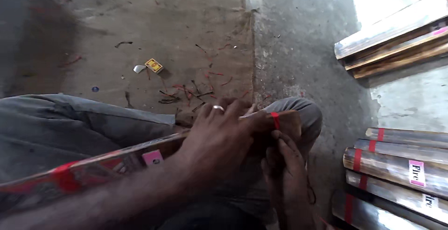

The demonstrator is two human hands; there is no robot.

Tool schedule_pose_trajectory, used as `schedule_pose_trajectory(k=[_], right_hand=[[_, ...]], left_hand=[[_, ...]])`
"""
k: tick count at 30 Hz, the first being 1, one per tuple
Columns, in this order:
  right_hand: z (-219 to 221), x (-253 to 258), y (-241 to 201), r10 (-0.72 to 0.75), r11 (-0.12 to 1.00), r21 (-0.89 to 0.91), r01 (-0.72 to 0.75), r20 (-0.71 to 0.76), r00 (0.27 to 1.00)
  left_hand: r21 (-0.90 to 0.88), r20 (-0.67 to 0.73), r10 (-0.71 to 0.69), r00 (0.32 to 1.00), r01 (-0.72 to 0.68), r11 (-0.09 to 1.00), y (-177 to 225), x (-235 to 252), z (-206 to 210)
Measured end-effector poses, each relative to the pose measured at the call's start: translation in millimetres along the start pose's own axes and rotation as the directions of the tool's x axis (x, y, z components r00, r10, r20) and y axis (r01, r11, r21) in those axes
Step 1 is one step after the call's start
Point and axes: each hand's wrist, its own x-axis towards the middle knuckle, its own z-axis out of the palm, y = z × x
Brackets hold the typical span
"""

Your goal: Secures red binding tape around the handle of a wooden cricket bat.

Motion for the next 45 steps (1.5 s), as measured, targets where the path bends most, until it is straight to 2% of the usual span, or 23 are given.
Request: schedule_pose_trajectory(k=[1,3,6,11,14,19,24,29,32,35,37,40,45], right_hand=[[2.6,2.8,-0.4,0.022,1.000,-0.011,-0.022,-0.021,1.000],[6.1,2.1,-1.7,0.051,0.998,-0.040,-0.055,-0.077,0.996],[2.8,-11.8,-3.5,0.047,0.999,-0.014,-0.048,-0.099,0.994],[-21.0,-53.6,8.8,0.049,0.975,-0.195,-0.102,-0.260,0.964],[-33.0,-66.2,17.5,0.050,0.983,-0.153,-0.100,-0.303,0.952],[-41.8,-66.2,19.3,0.045,0.990,-0.120,-0.072,-0.213,0.976],[-31.6,-64.5,5.4,-0.100,0.968,-0.242,0.069,-0.116,0.988],[-40.0,-66.6,15.4,-0.122,0.935,-0.349,0.063,-0.147,0.982],[-42.3,-66.6,17.1,-0.126,0.945,-0.319,0.071,-0.156,0.980],[-41.6,-62.6,12.8,-0.110,0.953,-0.295,0.073,-0.112,0.988],[-35.2,-59.1,6.4,-0.107,0.960,-0.266,0.089,-0.056,0.993],[-21.9,-54.3,-5.4,-0.129,0.974,-0.189,0.126,-0.003,0.992],[-9.5,-47.1,-14.9,-0.121,0.992,0.040,0.119,0.066,0.990]], left_hand=[[0.132,-0.073,0.043,0.996,-0.033,0.991,8.2,-9.0,11.1],[0.307,-0.079,0.038,0.996,-0.012,0.952,22.1,-25.0,37.7],[0.406,-0.080,0.025,0.997,0.010,0.914,20.2,-29.7,66.5],[0.350,-0.005,0.008,1.000,-0.006,0.937,17.4,-28.4,63.0],[0.325,0.026,0.006,1.000,-0.014,0.946,16.9,-28.2,60.3],[0.281,0.070,-0.023,0.997,0.002,0.960,14.4,-23.2,50.7],[0.222,0.099,-0.047,0.994,0.024,0.975,11.8,-18.9,42.1],[0.242,0.085,-0.049,0.995,0.027,0.970,13.2,-19.7,44.6],[0.242,0.102,-0.057,0.993,0.030,0.970,13.4,-20.0,44.8],[0.165,0.166,-0.070,0.984,0.042,0.985,11.8,-16.2,32.3],[0.066,0.314,-0.106,0.943,0.090,0.994,11.5,-10.3,11.3],[-0.134,0.534,-0.111,0.838,0.214,0.968,13.1,0.1,-26.3],[-0.376,0.768,-0.001,0.640,0.452,0.809,4.8,8.3,-47.4]])
